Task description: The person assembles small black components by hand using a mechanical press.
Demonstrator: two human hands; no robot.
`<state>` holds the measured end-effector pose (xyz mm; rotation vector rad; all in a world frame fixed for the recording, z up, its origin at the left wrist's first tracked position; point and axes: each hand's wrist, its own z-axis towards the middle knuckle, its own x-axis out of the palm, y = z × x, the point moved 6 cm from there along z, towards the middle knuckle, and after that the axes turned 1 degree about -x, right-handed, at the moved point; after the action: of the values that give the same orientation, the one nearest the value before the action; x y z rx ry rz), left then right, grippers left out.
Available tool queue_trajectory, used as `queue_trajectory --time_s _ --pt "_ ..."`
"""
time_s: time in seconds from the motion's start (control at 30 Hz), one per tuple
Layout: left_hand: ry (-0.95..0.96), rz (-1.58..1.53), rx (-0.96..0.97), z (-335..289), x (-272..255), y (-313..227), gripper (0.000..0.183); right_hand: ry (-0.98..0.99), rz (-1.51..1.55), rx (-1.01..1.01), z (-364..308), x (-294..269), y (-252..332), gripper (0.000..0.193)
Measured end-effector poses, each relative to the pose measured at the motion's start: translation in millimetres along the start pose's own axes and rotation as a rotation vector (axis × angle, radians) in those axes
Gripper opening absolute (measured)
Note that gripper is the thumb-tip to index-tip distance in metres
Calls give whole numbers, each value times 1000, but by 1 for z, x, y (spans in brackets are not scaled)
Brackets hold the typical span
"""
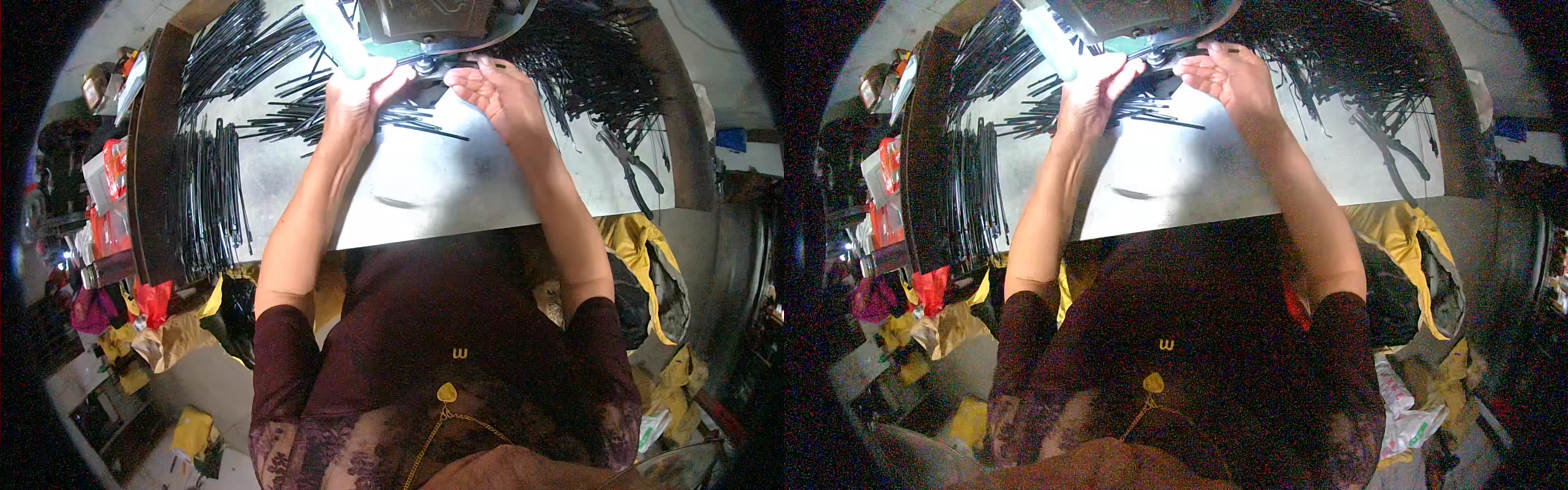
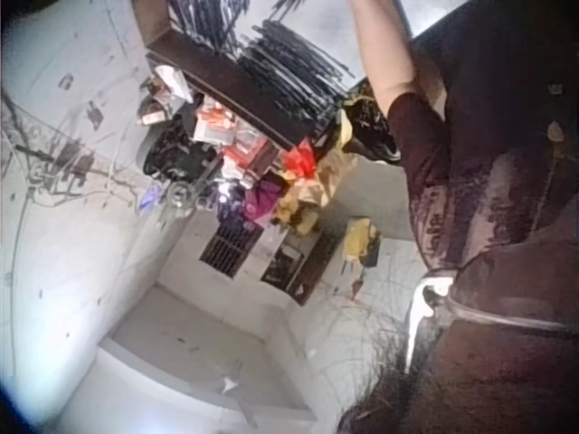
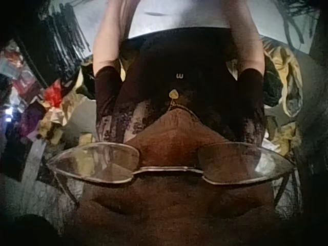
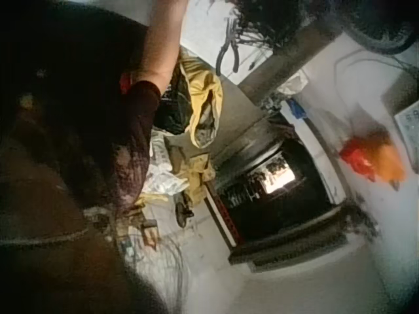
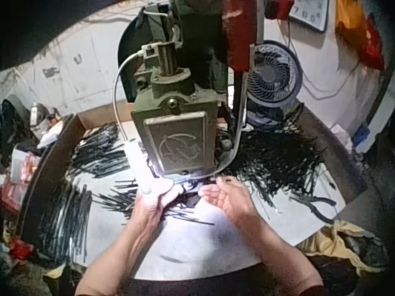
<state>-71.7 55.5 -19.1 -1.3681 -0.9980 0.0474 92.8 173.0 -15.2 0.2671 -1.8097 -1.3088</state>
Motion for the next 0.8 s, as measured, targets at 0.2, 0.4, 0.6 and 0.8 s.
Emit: queue_trajectory --time_s 0.2,0.4,0.6,0.8 --pt "-59 9 -3 -10 0 3 14 -35 -31 -71 4 7 -1 27" --pt "-96 -73 18 -18 9 4 10 -100 77 -148 -2 9 -2 27" --pt "-95 -87 80 -18 9 2 19 -96 119 -151 4 7 -11 26" --pt "-45 88 44 -8 7 -6 12 -116 80 -148 0 5 -3 29"
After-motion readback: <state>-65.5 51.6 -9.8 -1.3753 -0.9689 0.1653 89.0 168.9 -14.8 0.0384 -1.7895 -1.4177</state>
